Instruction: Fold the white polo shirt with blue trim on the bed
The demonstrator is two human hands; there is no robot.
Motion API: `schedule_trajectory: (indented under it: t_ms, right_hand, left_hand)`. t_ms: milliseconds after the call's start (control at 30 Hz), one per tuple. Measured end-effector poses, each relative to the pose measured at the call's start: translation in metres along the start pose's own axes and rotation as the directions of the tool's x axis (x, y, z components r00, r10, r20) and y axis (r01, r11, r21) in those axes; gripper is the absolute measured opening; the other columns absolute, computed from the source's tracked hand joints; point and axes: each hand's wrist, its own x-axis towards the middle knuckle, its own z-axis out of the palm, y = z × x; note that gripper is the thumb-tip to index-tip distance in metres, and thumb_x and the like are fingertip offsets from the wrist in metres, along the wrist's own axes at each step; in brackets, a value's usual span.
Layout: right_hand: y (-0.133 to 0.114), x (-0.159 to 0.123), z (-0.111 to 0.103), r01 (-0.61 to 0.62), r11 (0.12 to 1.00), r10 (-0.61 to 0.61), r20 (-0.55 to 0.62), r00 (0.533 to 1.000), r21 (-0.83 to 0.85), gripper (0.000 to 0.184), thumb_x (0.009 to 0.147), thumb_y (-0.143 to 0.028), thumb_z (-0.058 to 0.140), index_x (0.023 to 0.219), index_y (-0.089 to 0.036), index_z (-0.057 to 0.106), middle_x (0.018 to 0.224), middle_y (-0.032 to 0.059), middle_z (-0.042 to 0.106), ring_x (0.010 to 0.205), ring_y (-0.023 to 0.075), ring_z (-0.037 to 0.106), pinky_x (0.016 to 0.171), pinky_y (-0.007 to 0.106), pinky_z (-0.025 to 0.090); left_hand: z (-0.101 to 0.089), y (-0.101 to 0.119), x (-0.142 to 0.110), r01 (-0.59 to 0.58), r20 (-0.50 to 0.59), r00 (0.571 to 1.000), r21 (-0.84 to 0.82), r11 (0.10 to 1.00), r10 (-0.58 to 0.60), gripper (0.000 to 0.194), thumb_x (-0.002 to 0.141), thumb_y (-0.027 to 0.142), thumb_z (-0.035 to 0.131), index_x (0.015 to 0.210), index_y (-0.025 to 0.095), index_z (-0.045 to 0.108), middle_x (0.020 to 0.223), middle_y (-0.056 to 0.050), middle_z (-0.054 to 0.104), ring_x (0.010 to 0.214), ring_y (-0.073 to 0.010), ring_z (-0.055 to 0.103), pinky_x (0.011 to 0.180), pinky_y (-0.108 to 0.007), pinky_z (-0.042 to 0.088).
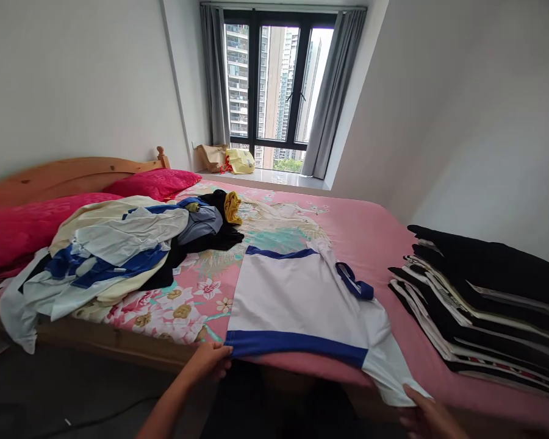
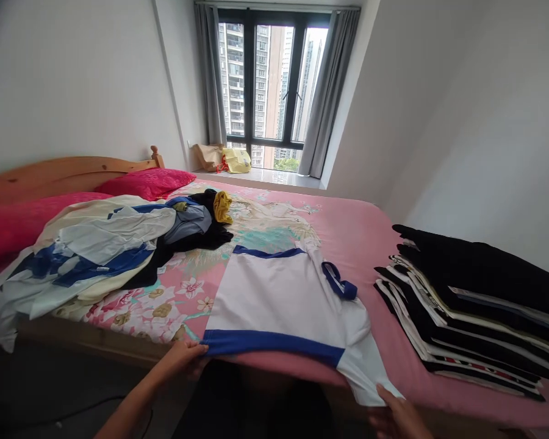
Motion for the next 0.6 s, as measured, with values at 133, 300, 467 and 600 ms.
schedule_trajectory:
  t_ms: [133, 300, 467, 600]
  right_hand:
    - [-0.008, 0.017, -0.012, 0.158, 0.831, -0.159, 0.045, 0.986, -0.534, 0.04, 0.057, -0.052, 0.064, 0.042, -0.024, 0.039, 0.036, 0.0056, 0.045, 0.034, 0.0205, 0.051, 0.032, 0.027, 0.038]
    - [-0.1, -0.005, 0.063, 0.443, 0.722, -0.398, 0.204, 0.894, -0.531, 0.039, 0.067, -0.058, 0.057, 0.055, -0.021, 0.054, 0.039, -0.0012, 0.04, 0.033, 0.0096, 0.036, 0.034, 0.022, 0.028]
    - [-0.188, -0.034, 0.21, 0.554, 0.741, -0.377, 0.448, 0.81, -0.379, 0.032, 0.072, -0.05, 0.057, 0.078, -0.019, 0.054, 0.046, -0.007, 0.041, 0.033, 0.0052, 0.029, 0.033, 0.019, 0.015]
    - [-0.23, -0.017, 0.32, 0.581, 0.749, -0.353, 0.55, 0.757, -0.318, 0.026, 0.073, -0.042, 0.06, 0.08, -0.02, 0.05, 0.05, -0.0085, 0.04, 0.037, 0.0043, 0.031, 0.035, 0.017, 0.016]
  left_hand:
    - [0.005, -0.02, -0.002, -0.031, 0.036, 0.999, -0.007, 1.0, 0.031, 0.052, 0.047, 0.061, 0.073, 0.062, 0.017, 0.048, 0.057, -0.003, 0.063, 0.041, -0.0116, 0.053, 0.039, -0.02, 0.031]
    - [0.015, -0.03, 0.002, -0.004, -0.054, 0.999, -0.121, 0.993, -0.002, 0.062, 0.041, 0.069, 0.071, 0.066, 0.015, 0.054, 0.062, -0.005, 0.064, 0.043, -0.0119, 0.054, 0.04, -0.021, 0.034]
    - [0.022, -0.055, 0.014, -0.012, -0.067, 0.998, -0.234, 0.972, -0.004, 0.058, 0.046, 0.068, 0.071, 0.066, 0.015, 0.058, 0.062, -0.006, 0.065, 0.044, -0.0124, 0.054, 0.039, -0.021, 0.032]
    - [0.021, -0.068, 0.022, -0.029, -0.006, 1.0, -0.249, 0.968, 0.029, 0.056, 0.047, 0.071, 0.07, 0.059, 0.017, 0.06, 0.06, -0.006, 0.065, 0.049, -0.0148, 0.056, 0.045, -0.025, 0.038]
